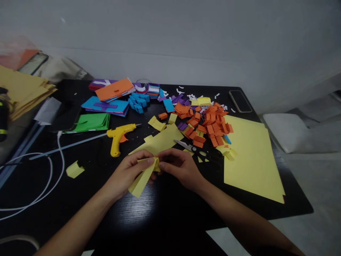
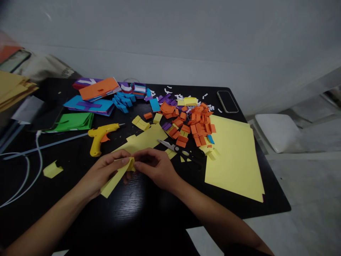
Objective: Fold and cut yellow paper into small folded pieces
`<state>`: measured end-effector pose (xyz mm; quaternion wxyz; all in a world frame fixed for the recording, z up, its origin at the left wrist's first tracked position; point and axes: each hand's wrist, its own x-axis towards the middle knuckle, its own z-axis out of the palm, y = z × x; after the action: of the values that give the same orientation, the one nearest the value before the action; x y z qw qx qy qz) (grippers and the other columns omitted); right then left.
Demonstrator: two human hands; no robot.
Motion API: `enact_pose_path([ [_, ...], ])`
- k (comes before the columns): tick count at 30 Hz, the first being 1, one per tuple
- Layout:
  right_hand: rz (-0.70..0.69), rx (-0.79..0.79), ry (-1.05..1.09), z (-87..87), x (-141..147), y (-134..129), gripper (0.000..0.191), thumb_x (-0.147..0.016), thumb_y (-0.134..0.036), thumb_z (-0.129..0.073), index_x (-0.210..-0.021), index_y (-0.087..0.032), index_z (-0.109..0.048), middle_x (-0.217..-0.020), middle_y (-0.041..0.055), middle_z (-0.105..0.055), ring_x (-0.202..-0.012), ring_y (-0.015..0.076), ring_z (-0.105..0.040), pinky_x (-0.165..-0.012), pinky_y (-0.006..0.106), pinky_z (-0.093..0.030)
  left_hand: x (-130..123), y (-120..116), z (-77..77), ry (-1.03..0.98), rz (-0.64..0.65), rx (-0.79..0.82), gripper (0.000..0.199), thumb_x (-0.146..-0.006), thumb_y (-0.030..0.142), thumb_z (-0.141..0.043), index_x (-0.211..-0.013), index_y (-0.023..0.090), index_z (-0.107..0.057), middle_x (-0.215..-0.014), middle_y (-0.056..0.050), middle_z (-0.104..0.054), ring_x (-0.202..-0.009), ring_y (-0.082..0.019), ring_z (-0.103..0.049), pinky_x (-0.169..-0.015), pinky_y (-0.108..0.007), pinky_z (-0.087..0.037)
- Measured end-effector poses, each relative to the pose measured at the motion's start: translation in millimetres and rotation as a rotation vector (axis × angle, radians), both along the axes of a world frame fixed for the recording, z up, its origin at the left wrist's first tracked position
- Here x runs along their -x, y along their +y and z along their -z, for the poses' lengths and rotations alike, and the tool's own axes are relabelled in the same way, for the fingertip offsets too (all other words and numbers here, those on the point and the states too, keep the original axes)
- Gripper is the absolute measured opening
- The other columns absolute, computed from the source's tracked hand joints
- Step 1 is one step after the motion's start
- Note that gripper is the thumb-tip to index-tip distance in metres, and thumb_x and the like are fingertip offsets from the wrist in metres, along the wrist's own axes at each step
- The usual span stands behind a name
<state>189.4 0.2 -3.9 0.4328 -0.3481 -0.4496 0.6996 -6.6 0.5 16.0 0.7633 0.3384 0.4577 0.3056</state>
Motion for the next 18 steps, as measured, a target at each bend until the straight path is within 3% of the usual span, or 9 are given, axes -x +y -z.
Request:
enact_pose_path([
  [7,0.015,-0.007,-0.019,-2.5,-0.4,1.5,0.02,-0.084,-0.031,-0.083,-0.099,-0.02,-0.077,-0.086,0.0019,-0.075,-0.074,0.0143,-0.071,-0.072,0.029,-0.061,-0.6,-0.4,-0.9,0.041,0.008,-0.031,0.026,-0.089,0.04,-0.075,-0.091,0.015,-0.067,-0.073,-0.003,-0.074,-0.06,-0.013,-0.069,-0.058,-0.021,-0.055],
  [11,0.016,-0.002,-0.039,-1.7,0.7,-0.2,0.028,-0.079,-0.027,-0.086,-0.105,-0.021,-0.076,-0.091,0.0026,-0.076,-0.082,0.0165,-0.073,-0.078,0.03,-0.061,-2.2,0.9,-0.4,0.027,-0.027,-0.033,0.027,-0.088,0.04,-0.076,-0.088,0.015,-0.067,-0.07,-0.002,-0.073,-0.059,-0.013,-0.068,-0.058,-0.021,-0.057],
  [18,0.134,-0.065,-0.14,1.1,3.5,-3.8,0.024,-0.081,-0.024,-0.082,-0.104,-0.022,-0.076,-0.094,0.0029,-0.078,-0.086,0.0174,-0.074,-0.083,0.031,-0.06,-4.6,1.5,-0.8,-0.066,-0.079,0.034,0.027,-0.083,0.036,-0.081,-0.091,0.014,-0.069,-0.079,-0.005,-0.075,-0.068,-0.017,-0.074,-0.063,-0.026,-0.063],
])
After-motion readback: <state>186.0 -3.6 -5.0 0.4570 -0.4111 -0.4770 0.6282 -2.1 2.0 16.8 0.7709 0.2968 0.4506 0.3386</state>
